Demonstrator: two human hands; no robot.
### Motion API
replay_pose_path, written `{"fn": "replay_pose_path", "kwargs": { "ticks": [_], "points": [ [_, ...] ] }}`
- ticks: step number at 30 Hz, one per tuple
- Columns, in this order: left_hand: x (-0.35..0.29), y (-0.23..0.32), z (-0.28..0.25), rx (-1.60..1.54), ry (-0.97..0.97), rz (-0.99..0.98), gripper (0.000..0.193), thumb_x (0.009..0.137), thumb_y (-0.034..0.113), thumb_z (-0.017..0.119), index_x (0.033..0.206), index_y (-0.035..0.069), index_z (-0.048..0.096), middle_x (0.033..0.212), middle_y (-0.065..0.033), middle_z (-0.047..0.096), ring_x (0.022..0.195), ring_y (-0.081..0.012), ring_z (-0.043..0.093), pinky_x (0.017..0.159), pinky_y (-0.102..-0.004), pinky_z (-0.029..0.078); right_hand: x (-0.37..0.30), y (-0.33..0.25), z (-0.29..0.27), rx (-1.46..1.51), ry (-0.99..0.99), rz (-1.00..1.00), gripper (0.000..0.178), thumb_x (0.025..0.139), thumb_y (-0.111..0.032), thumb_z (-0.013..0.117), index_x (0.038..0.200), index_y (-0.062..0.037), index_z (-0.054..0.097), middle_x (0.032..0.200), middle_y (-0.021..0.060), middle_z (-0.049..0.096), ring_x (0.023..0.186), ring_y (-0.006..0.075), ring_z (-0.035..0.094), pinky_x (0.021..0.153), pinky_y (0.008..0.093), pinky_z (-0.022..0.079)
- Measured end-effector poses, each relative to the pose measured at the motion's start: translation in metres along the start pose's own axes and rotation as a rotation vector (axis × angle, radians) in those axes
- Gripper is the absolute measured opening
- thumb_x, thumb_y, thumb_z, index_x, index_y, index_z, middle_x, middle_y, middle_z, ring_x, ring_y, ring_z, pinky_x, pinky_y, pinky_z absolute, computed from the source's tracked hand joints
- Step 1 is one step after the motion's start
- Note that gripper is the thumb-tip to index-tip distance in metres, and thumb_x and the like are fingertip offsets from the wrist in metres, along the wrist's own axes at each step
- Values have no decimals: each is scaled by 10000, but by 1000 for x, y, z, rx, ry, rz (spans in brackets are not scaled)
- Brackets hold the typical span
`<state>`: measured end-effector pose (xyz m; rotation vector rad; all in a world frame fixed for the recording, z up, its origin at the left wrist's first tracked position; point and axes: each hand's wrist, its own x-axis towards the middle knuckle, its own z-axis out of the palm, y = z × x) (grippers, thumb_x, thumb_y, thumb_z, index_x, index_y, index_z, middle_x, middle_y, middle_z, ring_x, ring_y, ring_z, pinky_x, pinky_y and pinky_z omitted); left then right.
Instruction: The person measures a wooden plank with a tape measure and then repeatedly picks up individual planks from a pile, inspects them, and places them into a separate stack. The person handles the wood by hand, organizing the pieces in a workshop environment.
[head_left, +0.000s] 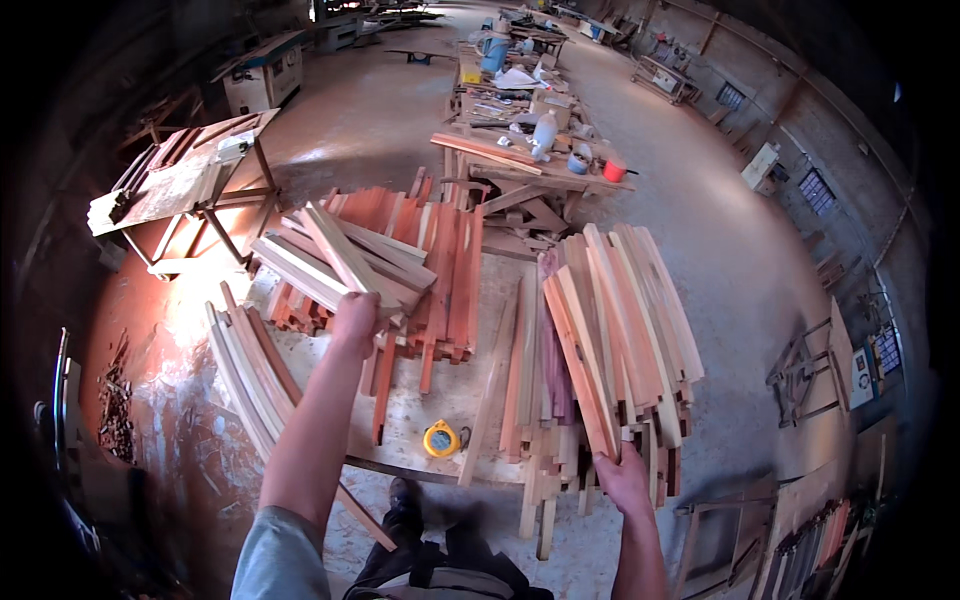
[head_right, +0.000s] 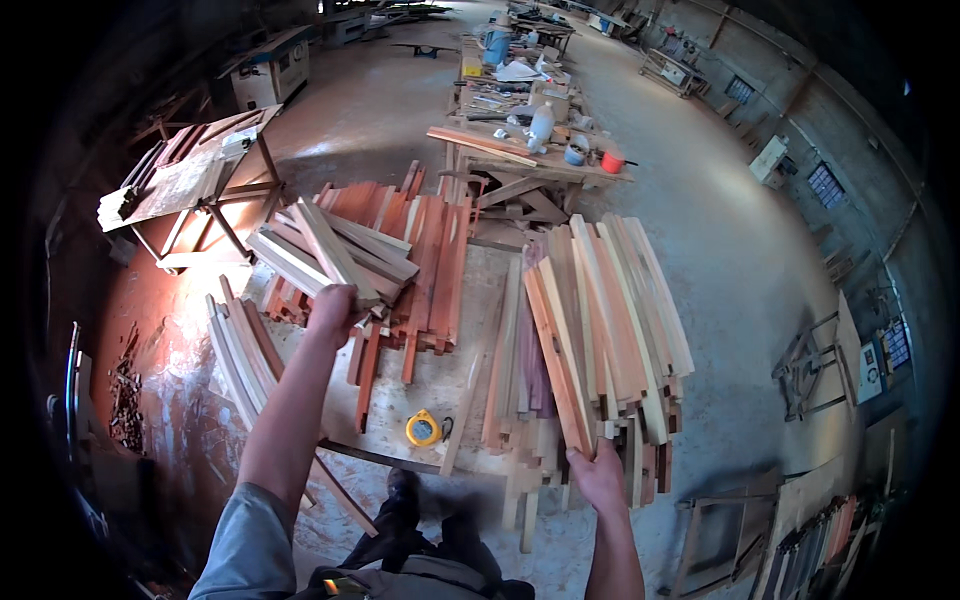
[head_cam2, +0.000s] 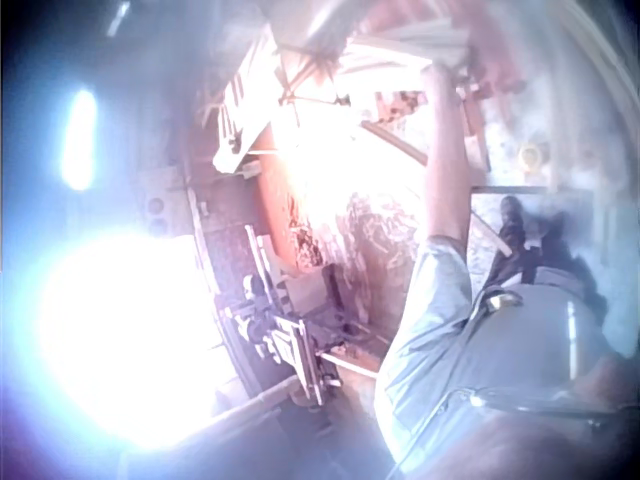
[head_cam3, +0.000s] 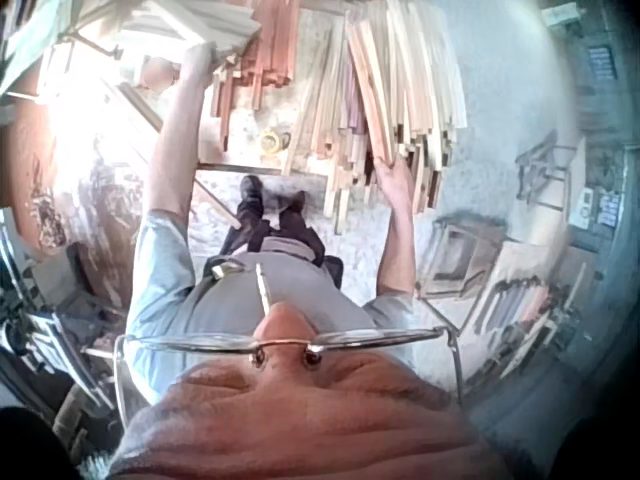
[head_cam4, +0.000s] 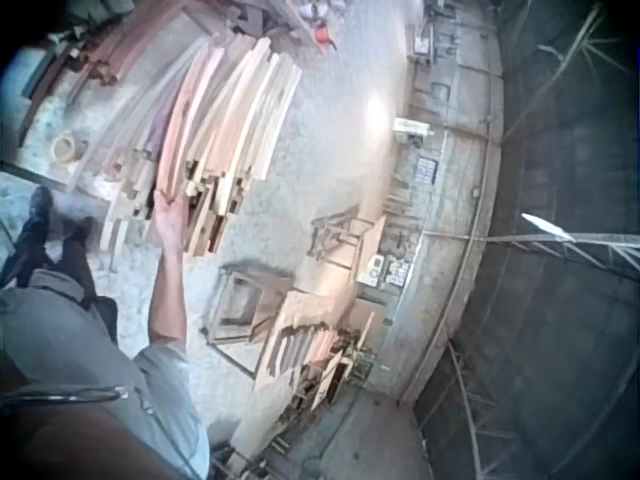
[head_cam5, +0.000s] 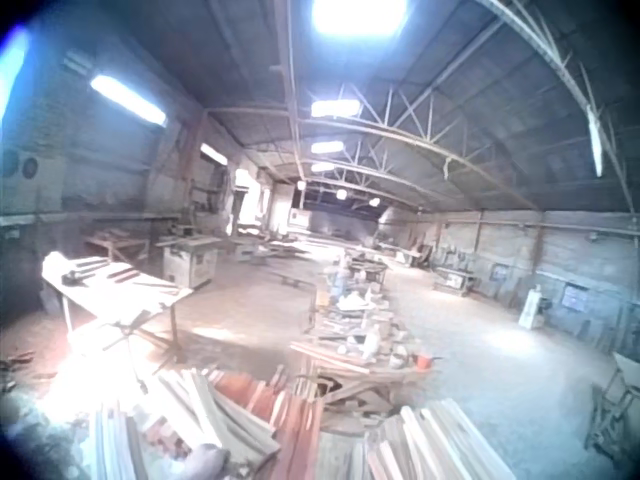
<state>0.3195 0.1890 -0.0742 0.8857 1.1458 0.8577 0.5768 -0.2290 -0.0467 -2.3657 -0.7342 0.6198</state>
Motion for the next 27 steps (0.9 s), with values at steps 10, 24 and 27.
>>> {"fn": "replay_pose_path", "kwargs": {
  "ticks": [10,24,27],
  "points": [
    [-25,-10,-5,148,-32,11,559,898,31,546,1408,-57,336,1009,-165,630,730,-166,664,592,-238,559,-39,-36,32,925,-442,80,305,914,-209,591,1119,-2,500,813,103,600,603,178,587,474,318,478],
    [-178,-50,-15,-198,-412,-8,544,966,284,569,1394,3,386,1182,-108,591,1041,-232,601,927,-362,494,-57,-116,114,213,-504,-406,427,835,-209,677,1109,38,462,797,126,615,683,230,632,606,361,505],
    [-182,-77,-27,-499,-351,-85,424,978,211,533,1347,26,438,1187,-119,598,1059,-252,605,959,-388,491,-76,-138,135,-110,-415,-468,517,785,-281,739,1127,16,490,926,232,634,856,430,642,735,495,511]
  ]
}}
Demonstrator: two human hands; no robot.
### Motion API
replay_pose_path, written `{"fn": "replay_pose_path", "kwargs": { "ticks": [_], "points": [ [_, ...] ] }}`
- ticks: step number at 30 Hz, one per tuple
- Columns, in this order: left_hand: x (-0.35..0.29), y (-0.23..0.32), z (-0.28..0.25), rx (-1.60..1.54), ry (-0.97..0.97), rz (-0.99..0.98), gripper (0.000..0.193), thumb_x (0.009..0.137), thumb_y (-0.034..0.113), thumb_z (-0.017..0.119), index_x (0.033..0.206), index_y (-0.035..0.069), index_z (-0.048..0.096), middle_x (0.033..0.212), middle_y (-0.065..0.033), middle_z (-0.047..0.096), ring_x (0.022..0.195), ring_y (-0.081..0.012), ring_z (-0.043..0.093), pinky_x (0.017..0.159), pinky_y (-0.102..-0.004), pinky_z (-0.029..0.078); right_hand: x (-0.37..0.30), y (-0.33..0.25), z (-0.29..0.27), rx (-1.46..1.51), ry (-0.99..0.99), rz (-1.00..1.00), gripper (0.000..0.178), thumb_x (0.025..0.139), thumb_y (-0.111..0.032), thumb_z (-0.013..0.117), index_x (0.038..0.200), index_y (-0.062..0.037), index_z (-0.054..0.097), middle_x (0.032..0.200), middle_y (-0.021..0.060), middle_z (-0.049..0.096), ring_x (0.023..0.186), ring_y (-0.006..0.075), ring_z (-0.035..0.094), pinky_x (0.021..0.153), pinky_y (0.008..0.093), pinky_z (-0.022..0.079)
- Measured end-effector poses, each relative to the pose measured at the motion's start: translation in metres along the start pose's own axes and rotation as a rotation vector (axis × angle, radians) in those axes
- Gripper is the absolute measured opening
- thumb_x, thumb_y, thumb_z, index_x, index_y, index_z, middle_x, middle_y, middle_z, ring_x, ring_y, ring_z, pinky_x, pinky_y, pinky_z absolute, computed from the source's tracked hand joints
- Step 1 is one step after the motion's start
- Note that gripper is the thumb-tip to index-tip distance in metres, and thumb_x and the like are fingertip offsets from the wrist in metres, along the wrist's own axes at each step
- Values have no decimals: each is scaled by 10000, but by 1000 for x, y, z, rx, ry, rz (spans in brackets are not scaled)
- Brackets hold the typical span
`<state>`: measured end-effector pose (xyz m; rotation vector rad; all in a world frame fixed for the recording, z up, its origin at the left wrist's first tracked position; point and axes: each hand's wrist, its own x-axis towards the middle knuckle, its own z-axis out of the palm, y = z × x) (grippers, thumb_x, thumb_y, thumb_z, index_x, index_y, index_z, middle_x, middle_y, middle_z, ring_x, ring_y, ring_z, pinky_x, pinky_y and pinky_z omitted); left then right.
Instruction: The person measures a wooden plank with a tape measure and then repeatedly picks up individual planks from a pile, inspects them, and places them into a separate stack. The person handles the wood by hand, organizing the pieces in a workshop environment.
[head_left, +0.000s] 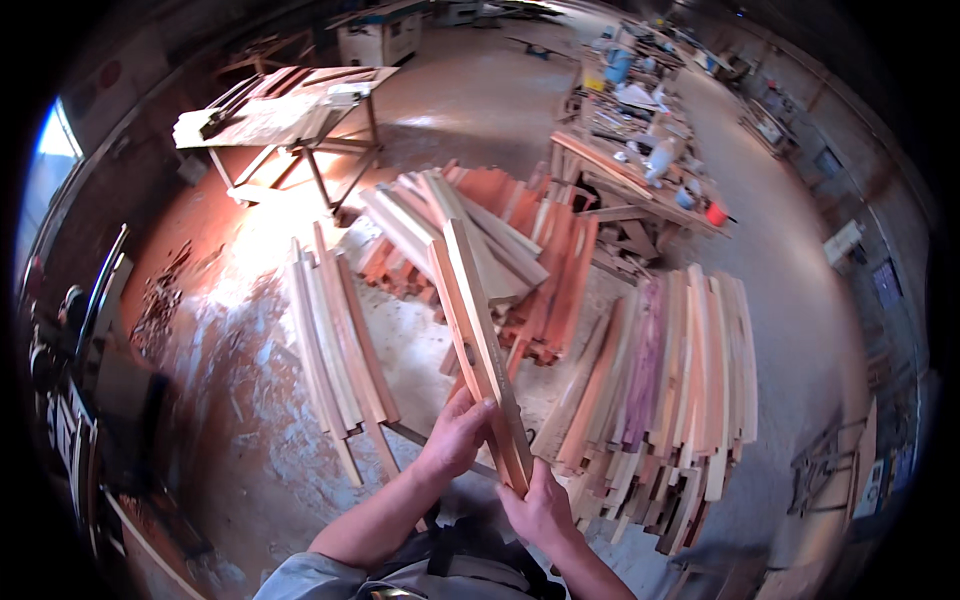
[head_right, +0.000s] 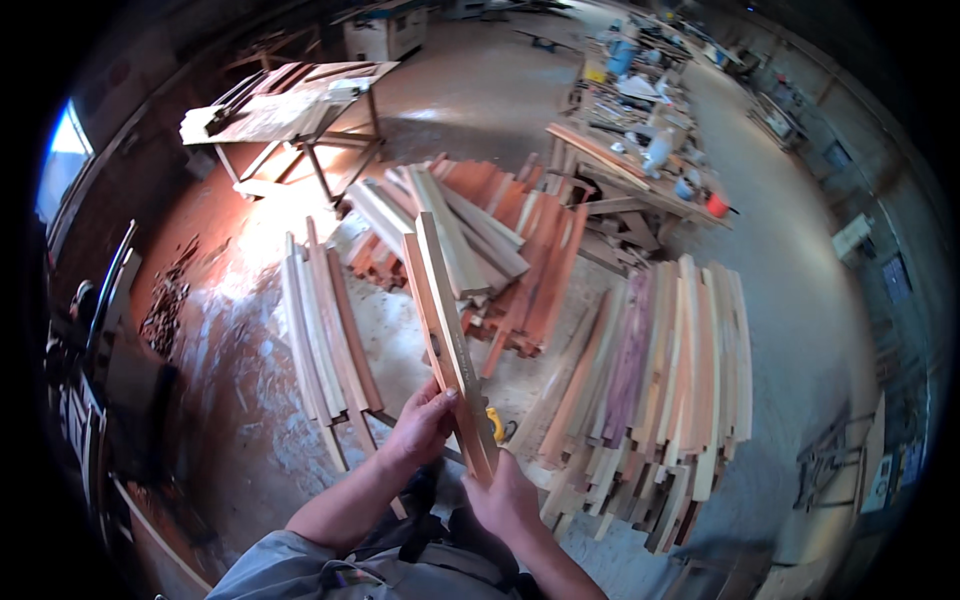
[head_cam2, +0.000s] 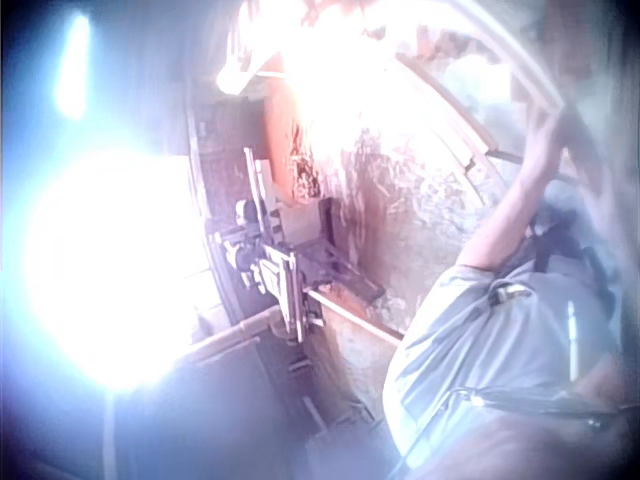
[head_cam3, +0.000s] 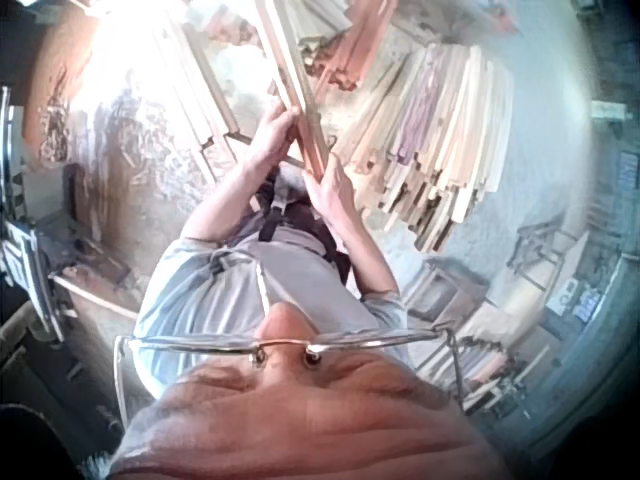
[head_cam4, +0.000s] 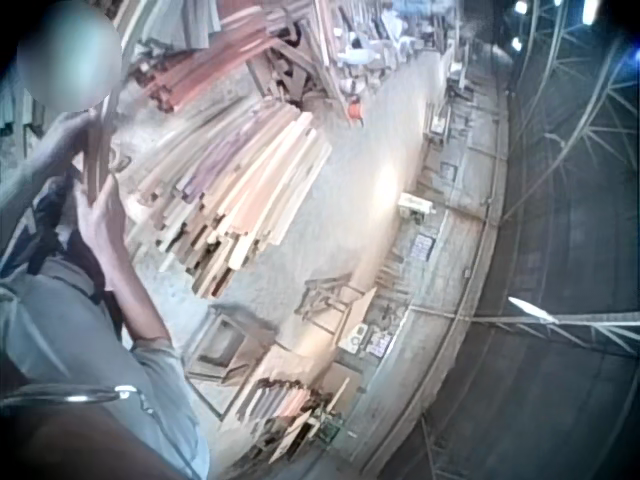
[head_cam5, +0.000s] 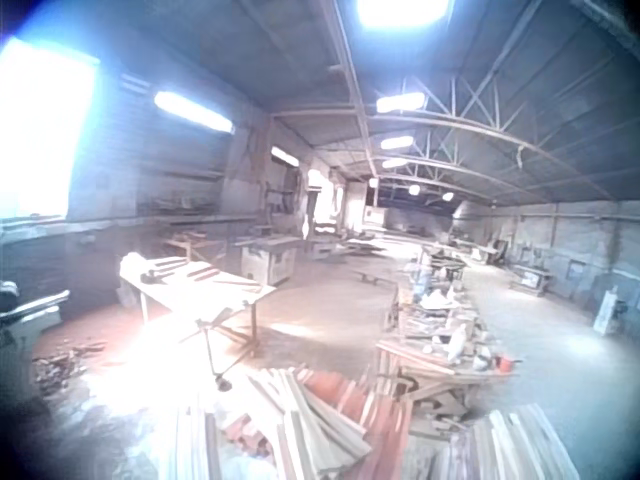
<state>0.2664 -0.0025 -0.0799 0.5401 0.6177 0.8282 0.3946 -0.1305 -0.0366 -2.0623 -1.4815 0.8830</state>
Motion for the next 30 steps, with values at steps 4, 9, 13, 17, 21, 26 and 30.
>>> {"fn": "replay_pose_path", "kwargs": {
  "ticks": [4,9,13,17,21,26,30],
  "points": [
    [-17,9,-20,-181,57,18,371,962,138,516,1298,-13,469,1220,-154,595,1137,-300,593,1002,-456,479,5,-13,24,-113,-74,-49,534,790,-298,733,1129,24,475,934,250,615,844,445,629,724,518,503],
    [-28,21,-36,-231,168,66,320,969,173,511,1239,0,504,1177,-135,607,1101,-273,606,944,-437,503,14,-26,43,-213,-161,-90,536,786,-318,738,1098,27,471,971,243,596,885,427,622,752,491,504],
    [-21,8,-64,-190,297,90,270,938,187,589,1132,10,524,1041,-119,624,935,-251,644,839,-411,549,20,-39,49,-258,-255,-169,557,763,-340,762,1069,21,469,967,232,589,878,417,617,748,484,499],
    [-17,28,-87,-102,485,138,191,946,180,577,993,-5,567,861,-142,650,778,-247,665,713,-392,582,22,-29,53,-205,-265,-383,807,742,-364,786,1277,53,350,1103,278,539,1011,417,578,821,479,491],
    [-27,66,-156,119,663,100,225,934,194,578,1023,-6,527,867,-140,604,753,-252,640,641,-423,578,16,11,54,-102,-184,-385,803,748,-287,785,1330,46,343,1063,222,522,889,327,573,774,419,494],
    [-45,121,-217,-17,790,4,292,958,219,528,1112,-29,528,819,-138,597,669,-249,626,591,-423,589,10,46,26,-96,-164,-65,702,775,-241,761,1307,45,403,1121,208,521,869,286,606,794,401,502],
    [-52,120,-268,118,735,85,369,929,195,547,1214,-32,491,960,-162,615,700,-250,646,550,-390,581,0,72,17,-81,-169,70,688,781,-222,750,1310,49,403,1128,198,521,855,264,594,784,387,500]
  ]
}}
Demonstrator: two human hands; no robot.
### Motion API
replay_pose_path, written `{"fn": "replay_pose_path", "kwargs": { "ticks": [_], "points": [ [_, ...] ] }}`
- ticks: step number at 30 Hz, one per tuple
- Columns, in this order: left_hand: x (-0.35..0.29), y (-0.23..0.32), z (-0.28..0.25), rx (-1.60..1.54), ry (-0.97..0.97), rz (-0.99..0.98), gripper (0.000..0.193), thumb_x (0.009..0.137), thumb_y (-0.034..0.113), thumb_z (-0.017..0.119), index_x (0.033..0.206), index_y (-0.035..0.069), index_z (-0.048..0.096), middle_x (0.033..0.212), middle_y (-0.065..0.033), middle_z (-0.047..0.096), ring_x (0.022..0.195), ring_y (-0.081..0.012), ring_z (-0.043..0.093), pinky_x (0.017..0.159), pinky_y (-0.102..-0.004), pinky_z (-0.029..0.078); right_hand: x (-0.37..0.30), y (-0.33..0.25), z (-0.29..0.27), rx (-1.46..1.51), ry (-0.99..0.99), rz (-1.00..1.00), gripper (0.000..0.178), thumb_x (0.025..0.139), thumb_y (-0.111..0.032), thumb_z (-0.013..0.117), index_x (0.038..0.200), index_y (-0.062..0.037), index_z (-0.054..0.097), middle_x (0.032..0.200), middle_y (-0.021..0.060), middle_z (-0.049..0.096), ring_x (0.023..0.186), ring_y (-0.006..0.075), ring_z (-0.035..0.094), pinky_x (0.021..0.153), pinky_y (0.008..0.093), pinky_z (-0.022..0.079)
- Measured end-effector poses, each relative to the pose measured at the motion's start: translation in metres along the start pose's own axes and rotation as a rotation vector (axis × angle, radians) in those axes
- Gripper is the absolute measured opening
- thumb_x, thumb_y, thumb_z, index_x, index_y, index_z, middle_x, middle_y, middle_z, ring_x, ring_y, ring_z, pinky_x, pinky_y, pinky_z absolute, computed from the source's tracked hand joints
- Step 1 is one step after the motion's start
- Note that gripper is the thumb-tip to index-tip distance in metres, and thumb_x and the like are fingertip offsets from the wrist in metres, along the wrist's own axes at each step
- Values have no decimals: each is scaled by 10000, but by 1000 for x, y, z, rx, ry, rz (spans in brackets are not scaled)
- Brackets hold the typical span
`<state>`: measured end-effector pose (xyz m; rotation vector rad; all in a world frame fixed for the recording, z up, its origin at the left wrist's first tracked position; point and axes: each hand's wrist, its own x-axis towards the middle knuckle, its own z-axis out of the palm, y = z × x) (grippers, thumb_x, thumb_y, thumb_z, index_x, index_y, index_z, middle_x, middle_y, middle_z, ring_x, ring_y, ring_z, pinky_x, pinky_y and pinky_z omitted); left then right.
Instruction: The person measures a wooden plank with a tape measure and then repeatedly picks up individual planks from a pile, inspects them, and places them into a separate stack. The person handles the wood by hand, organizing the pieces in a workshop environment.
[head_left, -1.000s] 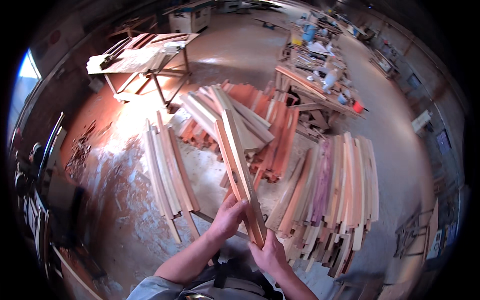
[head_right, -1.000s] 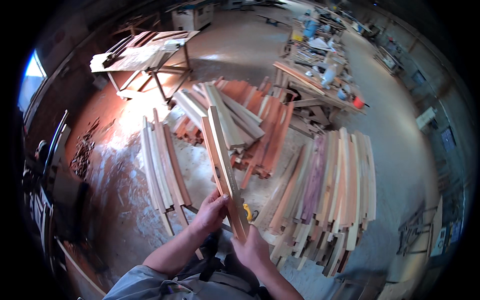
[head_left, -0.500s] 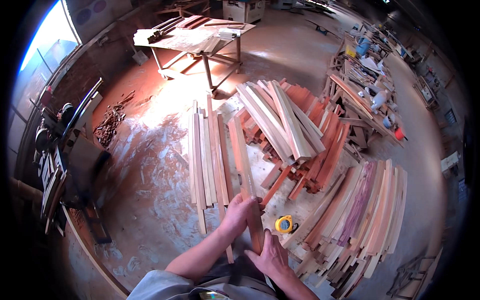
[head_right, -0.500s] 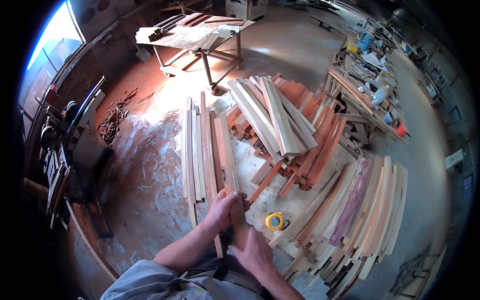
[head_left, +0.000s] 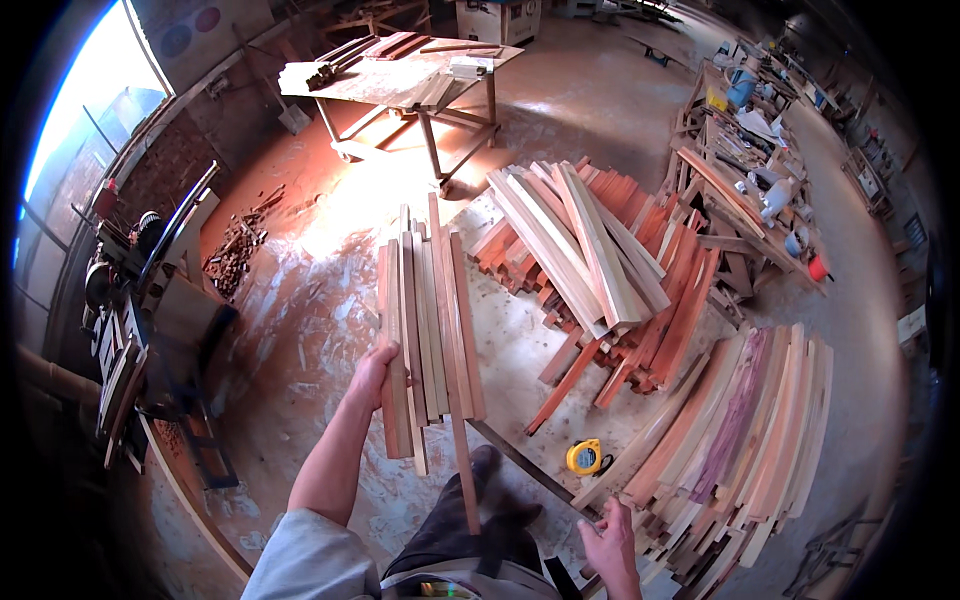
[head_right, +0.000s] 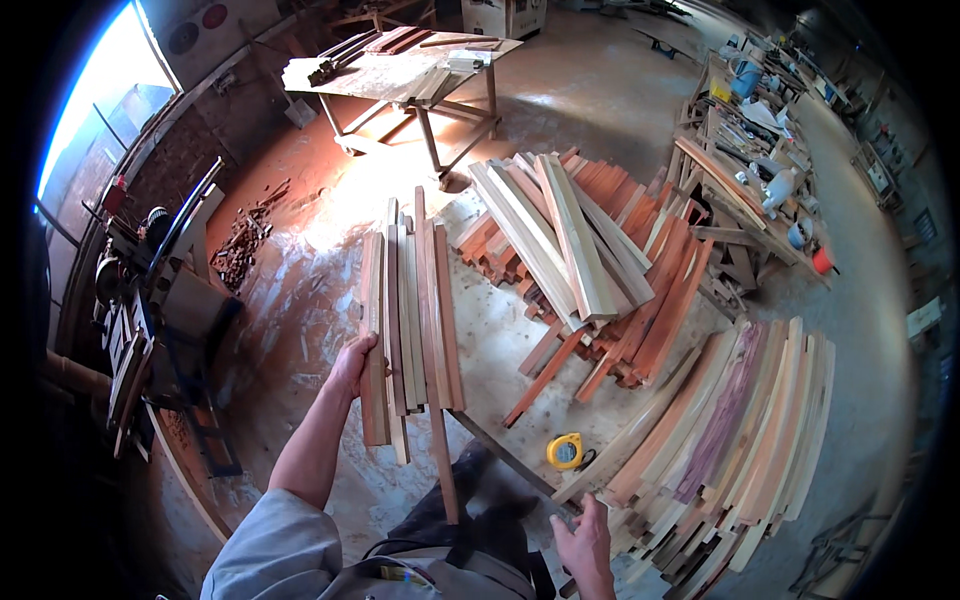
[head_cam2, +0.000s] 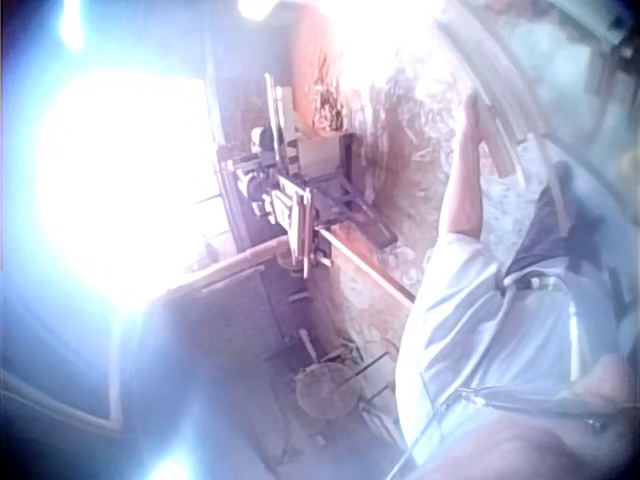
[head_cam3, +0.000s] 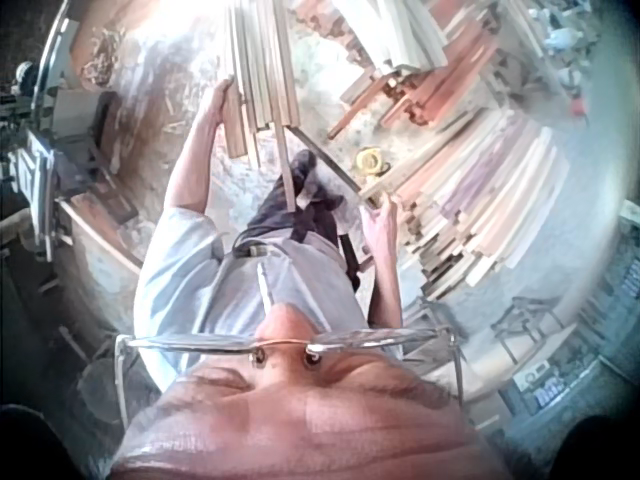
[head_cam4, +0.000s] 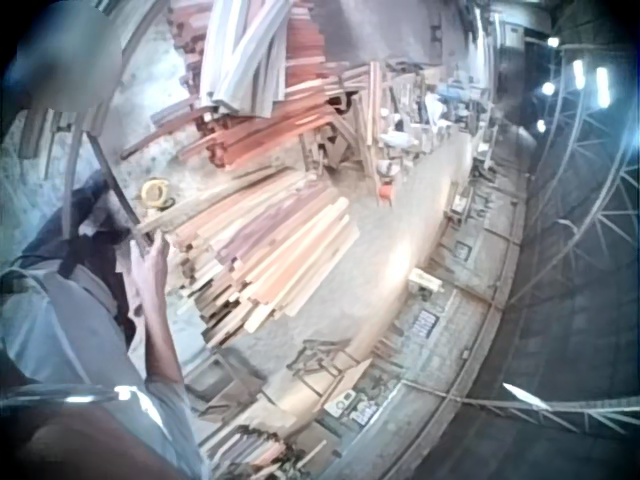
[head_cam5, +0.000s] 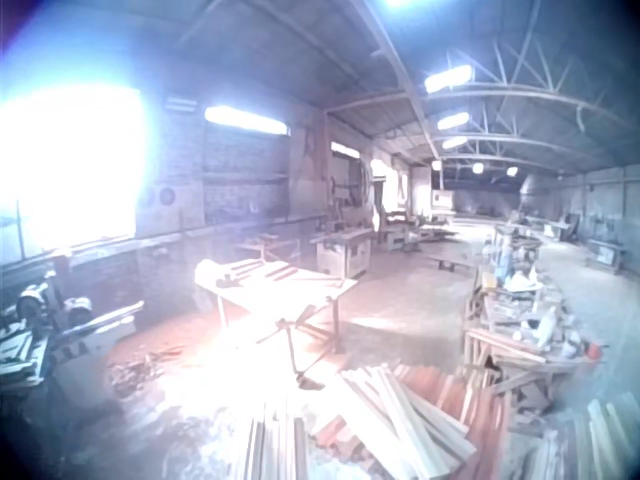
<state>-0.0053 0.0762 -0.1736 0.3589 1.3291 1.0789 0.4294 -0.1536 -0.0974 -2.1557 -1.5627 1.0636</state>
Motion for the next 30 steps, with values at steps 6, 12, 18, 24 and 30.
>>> {"fn": "replay_pose_path", "kwargs": {
  "ticks": [6,12,18,24,30],
  "points": [
    [14,5,9,180,-20,179,411,886,178,624,1227,-13,500,973,-112,634,747,-209,647,581,-380,579,-10,14,1,39,21,62,647,788,-202,737,1301,42,428,1137,180,539,842,244,594,761,375,505],
    [44,9,-9,422,84,249,338,811,195,704,1079,19,597,909,-63,648,777,-141,610,693,-307,517,-20,22,2,3,114,52,576,790,-160,720,1273,36,475,1122,173,543,802,215,616,726,348,518],
    [50,28,40,922,187,132,311,820,355,672,818,48,621,661,-25,559,599,-147,528,559,-315,445,-28,39,-13,30,60,221,626,836,-364,700,1303,-6,485,1230,225,546,1071,364,582,903,422,479],
    [153,-21,-80,1078,204,429,471,936,425,566,1020,-35,621,896,-166,637,819,-227,584,751,-388,474,-22,58,-48,-69,159,108,580,892,-321,636,1340,4,463,1194,214,556,1063,306,583,863,394,483],
    [103,-32,-40,807,118,470,545,963,409,523,1311,-10,491,1207,-171,596,1077,-252,561,941,-374,432,-59,56,-122,338,431,334,494,894,-266,633,1308,-23,516,1121,198,593,979,280,623,816,369,501]
  ]
}}
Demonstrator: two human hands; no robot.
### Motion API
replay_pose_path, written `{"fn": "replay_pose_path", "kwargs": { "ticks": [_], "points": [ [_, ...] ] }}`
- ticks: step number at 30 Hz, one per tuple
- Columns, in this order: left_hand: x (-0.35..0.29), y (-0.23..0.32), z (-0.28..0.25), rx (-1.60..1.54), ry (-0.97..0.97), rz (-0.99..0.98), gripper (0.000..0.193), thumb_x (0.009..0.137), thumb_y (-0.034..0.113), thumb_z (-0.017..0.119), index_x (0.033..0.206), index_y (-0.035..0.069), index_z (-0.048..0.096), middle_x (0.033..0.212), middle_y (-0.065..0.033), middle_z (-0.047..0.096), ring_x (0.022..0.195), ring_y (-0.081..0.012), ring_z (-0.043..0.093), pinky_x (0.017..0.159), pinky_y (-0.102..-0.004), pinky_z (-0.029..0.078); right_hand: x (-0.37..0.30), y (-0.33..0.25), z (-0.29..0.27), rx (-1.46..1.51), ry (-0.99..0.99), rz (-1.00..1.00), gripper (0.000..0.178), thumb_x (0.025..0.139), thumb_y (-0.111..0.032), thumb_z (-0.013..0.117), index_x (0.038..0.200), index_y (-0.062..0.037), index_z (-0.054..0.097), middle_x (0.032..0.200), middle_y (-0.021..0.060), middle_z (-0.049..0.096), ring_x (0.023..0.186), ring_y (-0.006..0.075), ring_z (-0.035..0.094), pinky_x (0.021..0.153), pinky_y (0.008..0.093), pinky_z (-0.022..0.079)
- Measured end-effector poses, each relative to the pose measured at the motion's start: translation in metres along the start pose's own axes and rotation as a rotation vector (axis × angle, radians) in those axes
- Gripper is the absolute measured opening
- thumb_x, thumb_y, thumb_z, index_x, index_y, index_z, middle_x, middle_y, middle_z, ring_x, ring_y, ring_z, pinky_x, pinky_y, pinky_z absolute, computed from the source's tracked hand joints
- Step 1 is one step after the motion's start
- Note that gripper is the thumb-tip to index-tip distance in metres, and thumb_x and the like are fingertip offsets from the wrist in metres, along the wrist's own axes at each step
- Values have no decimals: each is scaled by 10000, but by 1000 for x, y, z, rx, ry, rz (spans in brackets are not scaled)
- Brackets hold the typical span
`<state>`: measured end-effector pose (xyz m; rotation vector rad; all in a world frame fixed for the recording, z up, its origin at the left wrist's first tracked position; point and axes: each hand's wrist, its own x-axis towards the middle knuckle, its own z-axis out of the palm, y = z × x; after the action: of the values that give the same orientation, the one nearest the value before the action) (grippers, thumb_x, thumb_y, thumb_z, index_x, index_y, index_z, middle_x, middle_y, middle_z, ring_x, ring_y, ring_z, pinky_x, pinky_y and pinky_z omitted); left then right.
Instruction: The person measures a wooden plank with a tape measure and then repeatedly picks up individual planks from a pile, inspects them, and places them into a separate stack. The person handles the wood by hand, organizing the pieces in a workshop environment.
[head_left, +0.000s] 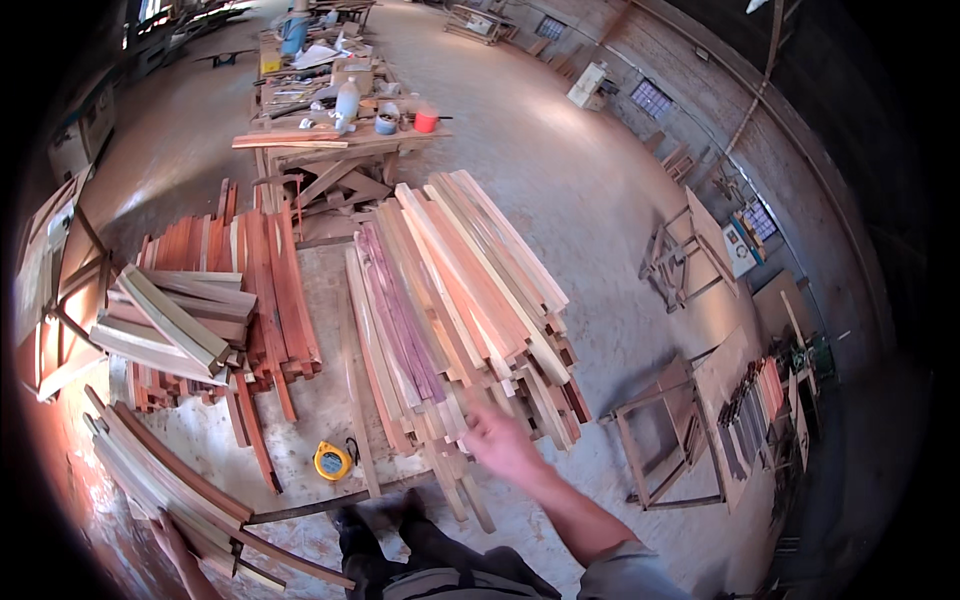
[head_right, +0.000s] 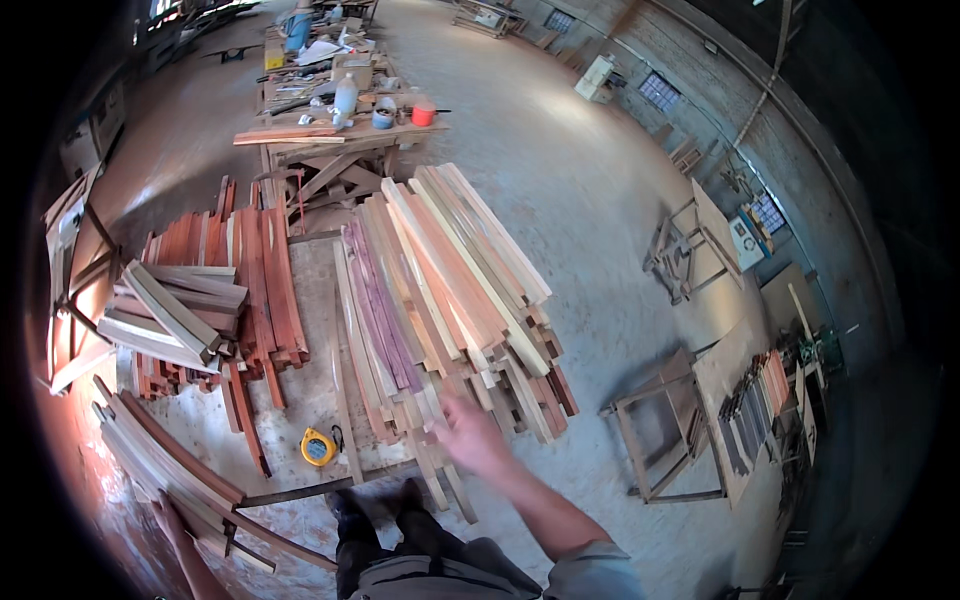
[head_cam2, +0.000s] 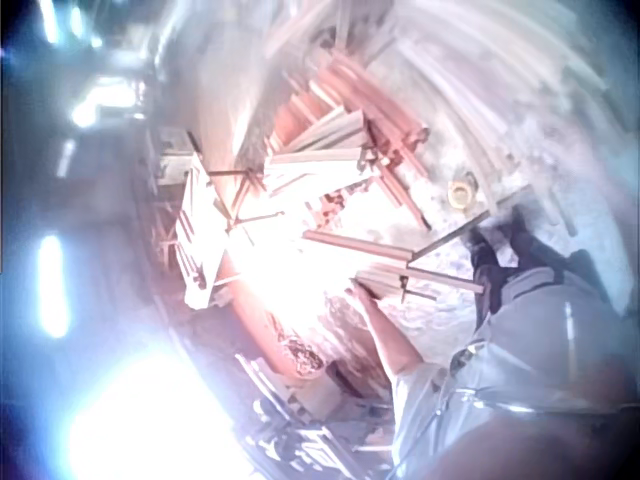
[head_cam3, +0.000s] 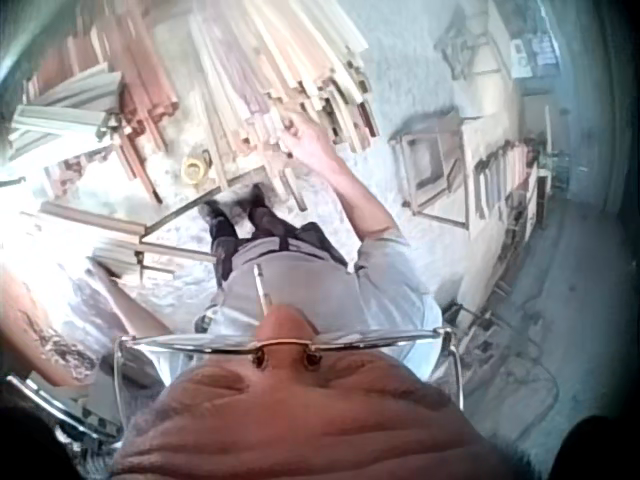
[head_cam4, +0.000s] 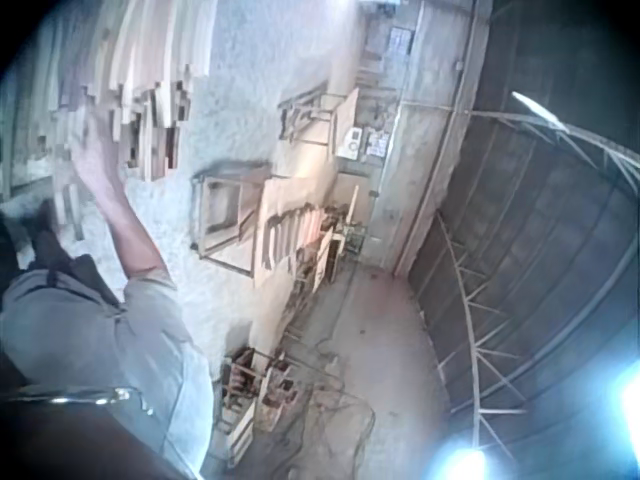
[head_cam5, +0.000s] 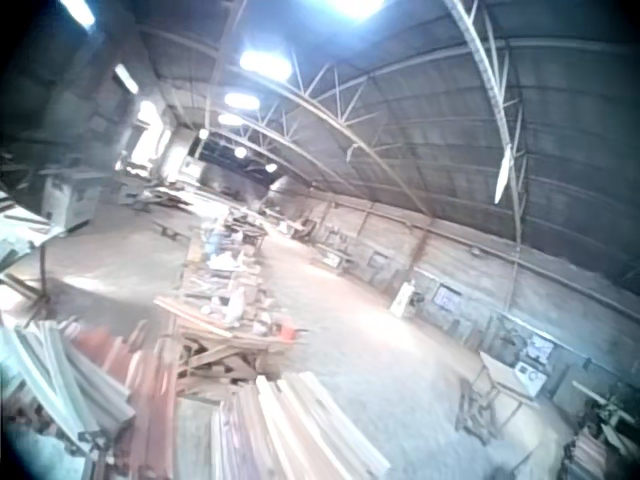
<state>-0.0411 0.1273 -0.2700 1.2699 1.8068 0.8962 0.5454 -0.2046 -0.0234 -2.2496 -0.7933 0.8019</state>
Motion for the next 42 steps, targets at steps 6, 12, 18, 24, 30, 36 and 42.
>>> {"fn": "replay_pose_path", "kwargs": {
  "ticks": [6,12,18,24,30,36,42],
  "points": [
    [-36,2,3,51,-22,-124,526,976,376,515,1337,-3,462,1209,-167,585,1080,-245,552,949,-361,428,49,30,-66,-481,588,-136,512,834,-270,689,1242,-6,530,1156,203,575,1072,359,560,917,459,457],
    [-64,-18,-1,33,56,-100,565,960,390,552,1351,-6,456,1198,-156,583,1066,-227,559,933,-344,445,87,12,-71,-593,523,11,516,814,-293,706,1172,20,506,1146,284,531,1019,421,585,877,481,495],
    [-77,-31,-6,19,-61,-163,491,963,320,539,1324,-4,470,1022,-116,594,951,-197,566,860,-344,465,109,3,-63,-576,456,131,409,838,-240,683,1137,-16,517,1204,265,492,995,420,611,860,475,518],
    [-90,-40,4,-129,146,-155,386,956,368,553,1126,24,521,946,-63,570,875,-182,554,793,-326,468,122,28,-55,-541,565,31,326,830,-142,674,1089,-17,521,1148,249,495,996,434,595,833,490,527],
    [-85,-46,-16,-158,-24,-259,294,947,388,563,995,100,531,775,25,478,688,-75,466,572,-240,376,112,15,-52,-501,534,-2,380,832,-145,678,1145,-10,510,1158,246,479,1016,416,584,869,479,512],
    [-70,-69,-29,-7,150,-112,431,948,368,562,1189,12,540,960,-86,573,856,-209,549,755,-341,451,111,8,-56,-501,508,9,495,807,-179,723,1192,11,477,1180,255,471,994,407,591,851,466,512],
    [-92,10,-35,492,206,96,600,972,308,548,1417,-51,367,1341,-228,496,1223,-299,487,1035,-364,377,92,2,-49,-406,380,0,444,835,-185,685,1191,11,505,1152,241,540,1021,375,598,844,433,506]
  ]
}}
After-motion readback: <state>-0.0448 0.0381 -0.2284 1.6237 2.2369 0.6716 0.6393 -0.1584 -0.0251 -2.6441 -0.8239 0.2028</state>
